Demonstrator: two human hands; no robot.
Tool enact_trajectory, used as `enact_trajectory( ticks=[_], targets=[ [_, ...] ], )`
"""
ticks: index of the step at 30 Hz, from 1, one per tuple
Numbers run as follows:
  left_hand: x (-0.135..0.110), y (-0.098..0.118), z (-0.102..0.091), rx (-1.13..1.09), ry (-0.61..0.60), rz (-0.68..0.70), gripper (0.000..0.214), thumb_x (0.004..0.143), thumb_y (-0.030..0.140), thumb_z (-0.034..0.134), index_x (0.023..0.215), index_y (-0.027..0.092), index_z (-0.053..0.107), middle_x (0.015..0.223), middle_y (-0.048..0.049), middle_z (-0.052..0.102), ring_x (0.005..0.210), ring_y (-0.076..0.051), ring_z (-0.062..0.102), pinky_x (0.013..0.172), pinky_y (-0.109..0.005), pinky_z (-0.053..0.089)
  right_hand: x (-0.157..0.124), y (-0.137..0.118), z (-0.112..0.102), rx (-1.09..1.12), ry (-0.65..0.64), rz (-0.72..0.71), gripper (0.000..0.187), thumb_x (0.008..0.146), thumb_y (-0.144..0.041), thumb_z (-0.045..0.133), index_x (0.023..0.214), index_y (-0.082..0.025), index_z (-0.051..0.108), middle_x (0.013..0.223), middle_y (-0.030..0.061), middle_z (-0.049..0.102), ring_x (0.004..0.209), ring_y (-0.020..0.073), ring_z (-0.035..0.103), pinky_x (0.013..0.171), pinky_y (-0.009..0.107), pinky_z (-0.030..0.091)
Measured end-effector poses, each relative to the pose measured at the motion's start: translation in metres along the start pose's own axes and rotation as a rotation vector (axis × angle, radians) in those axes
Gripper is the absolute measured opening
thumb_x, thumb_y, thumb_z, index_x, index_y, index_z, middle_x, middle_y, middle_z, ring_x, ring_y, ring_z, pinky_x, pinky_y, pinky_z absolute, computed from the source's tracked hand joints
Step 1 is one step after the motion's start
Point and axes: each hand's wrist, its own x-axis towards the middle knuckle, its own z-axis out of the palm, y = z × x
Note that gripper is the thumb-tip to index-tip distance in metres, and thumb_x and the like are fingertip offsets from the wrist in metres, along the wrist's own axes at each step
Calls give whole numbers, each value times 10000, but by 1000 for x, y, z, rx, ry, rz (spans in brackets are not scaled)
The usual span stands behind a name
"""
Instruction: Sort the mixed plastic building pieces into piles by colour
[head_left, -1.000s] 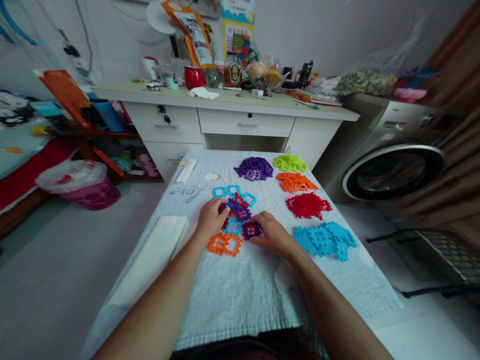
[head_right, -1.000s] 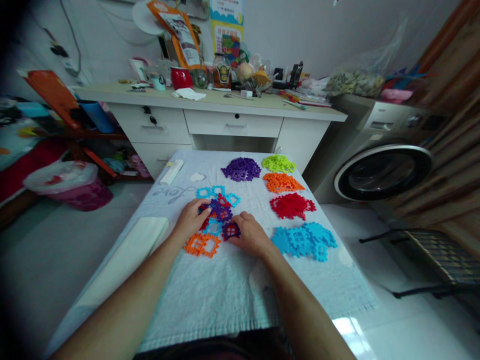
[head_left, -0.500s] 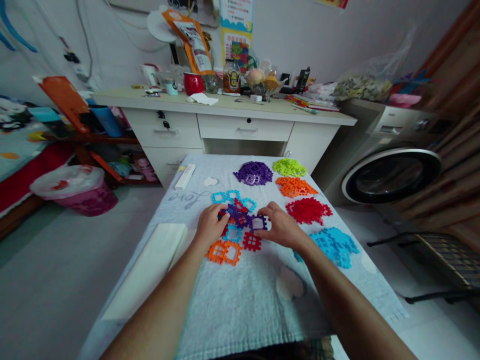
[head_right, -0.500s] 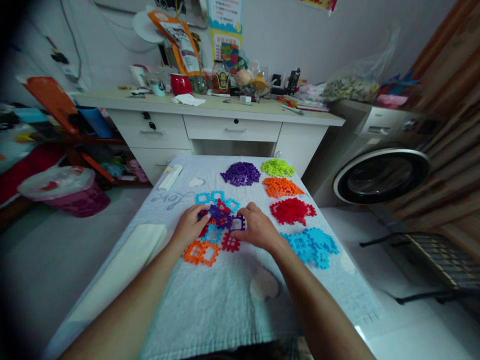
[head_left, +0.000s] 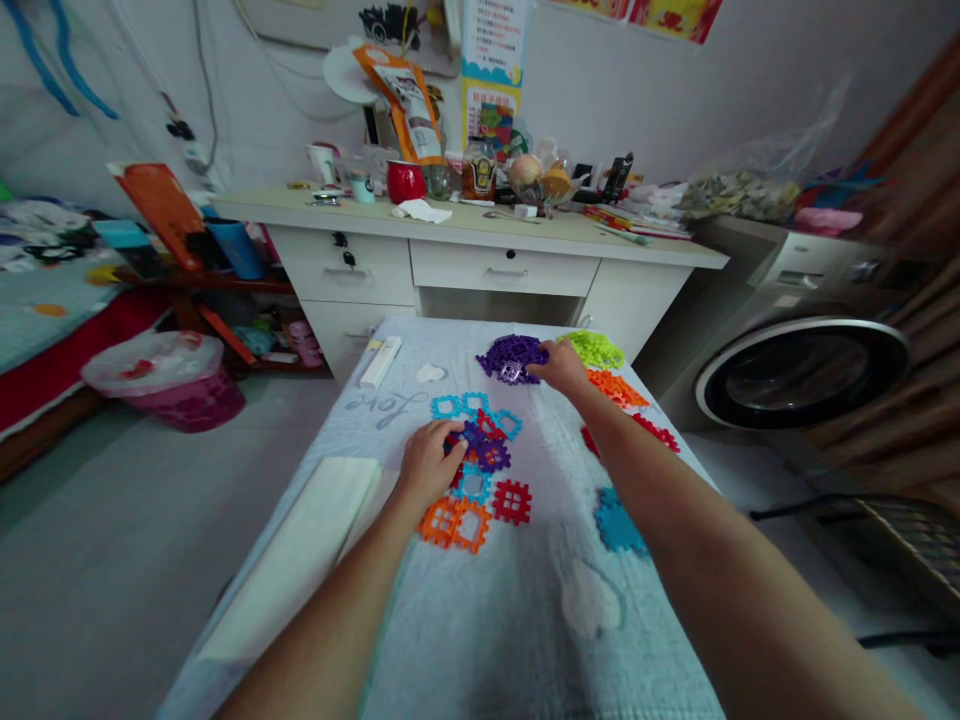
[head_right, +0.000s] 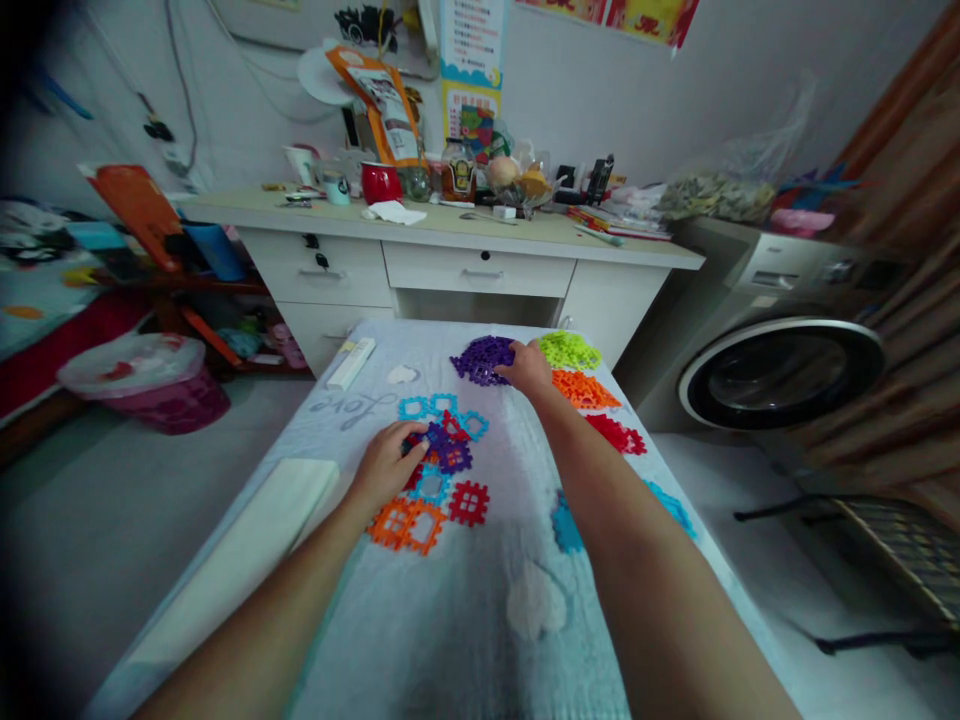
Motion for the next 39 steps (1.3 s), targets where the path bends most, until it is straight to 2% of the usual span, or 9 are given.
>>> enact_trajectory(
  ticks=[10, 18, 23, 25, 27, 29, 31, 35, 39],
  targets=[
    [-1, 3, -1, -3, 5, -28, 187, 836, 261, 570, 1000, 236, 657, 1088, -53, 698, 1061, -247, 627, 988, -445, 462, 44, -9, 24, 68, 8, 99, 556, 846, -412, 647, 1336, -169, 550, 1231, 162, 556, 1097, 255, 574, 933, 329, 436],
    [0, 6, -3, 4, 11, -34, 194, 830, 254, 574, 1005, 241, 659, 1087, -51, 701, 1059, -256, 628, 979, -454, 464, 44, -19, 31, 114, 53, 128, 597, 861, -300, 615, 1415, -133, 465, 1279, 195, 541, 1143, 277, 563, 951, 355, 431],
    [-1, 3, -2, 4, 9, -30, 202, 831, 247, 577, 1014, 222, 659, 1101, -62, 700, 1069, -261, 621, 995, -461, 456, 16, -35, 20, 122, 100, 37, 410, 885, -254, 546, 1278, -141, 583, 1184, 147, 623, 1050, 233, 601, 909, 312, 442],
    [-1, 3, -2, 8, 10, -26, 203, 829, 253, 585, 1016, 219, 659, 1102, -63, 699, 1070, -258, 621, 996, -454, 457, -4, -39, 16, 105, -14, -72, 315, 889, -234, 533, 1173, -162, 647, 1081, 104, 679, 979, 210, 623, 867, 288, 446],
    [-1, 3, -2, 17, 10, -17, 206, 825, 256, 595, 1017, 221, 658, 1095, -59, 699, 1060, -250, 625, 990, -438, 462, -28, -41, 14, 52, -196, -186, 274, 870, -230, 564, 1111, -165, 677, 1021, 89, 705, 933, 204, 637, 822, 274, 446],
    [-1, 4, -2, 31, 2, -7, 208, 820, 260, 605, 1019, 224, 658, 1081, -52, 700, 1044, -240, 631, 977, -419, 470, -52, -39, 15, -27, -349, -263, 302, 837, -244, 617, 1115, -145, 678, 1036, 114, 705, 938, 220, 642, 798, 273, 444],
    [-1, 5, -3, 44, -3, -1, 212, 817, 265, 612, 1020, 224, 657, 1073, -50, 701, 1034, -235, 635, 966, -408, 476, -72, -36, 19, -91, -412, -281, 354, 819, -259, 640, 1146, -125, 662, 1094, 151, 683, 971, 237, 638, 801, 278, 443],
    [-2, 5, -3, 53, 0, 3, 214, 813, 266, 613, 1018, 224, 659, 1077, -50, 699, 1031, -234, 637, 962, -406, 479, -94, -32, 28, -96, -363, -228, 375, 829, -285, 627, 1166, -120, 637, 1174, 183, 630, 1037, 247, 611, 829, 282, 430],
    [-3, 4, -2, 49, -1, 7, 221, 807, 265, 618, 1020, 223, 659, 1087, -53, 698, 1042, -243, 635, 977, -420, 471, -101, -31, 32, -4, -286, -159, 381, 792, -256, 666, 1142, -113, 618, 1124, 158, 642, 980, 219, 603, 782, 261, 412]
  ],
)
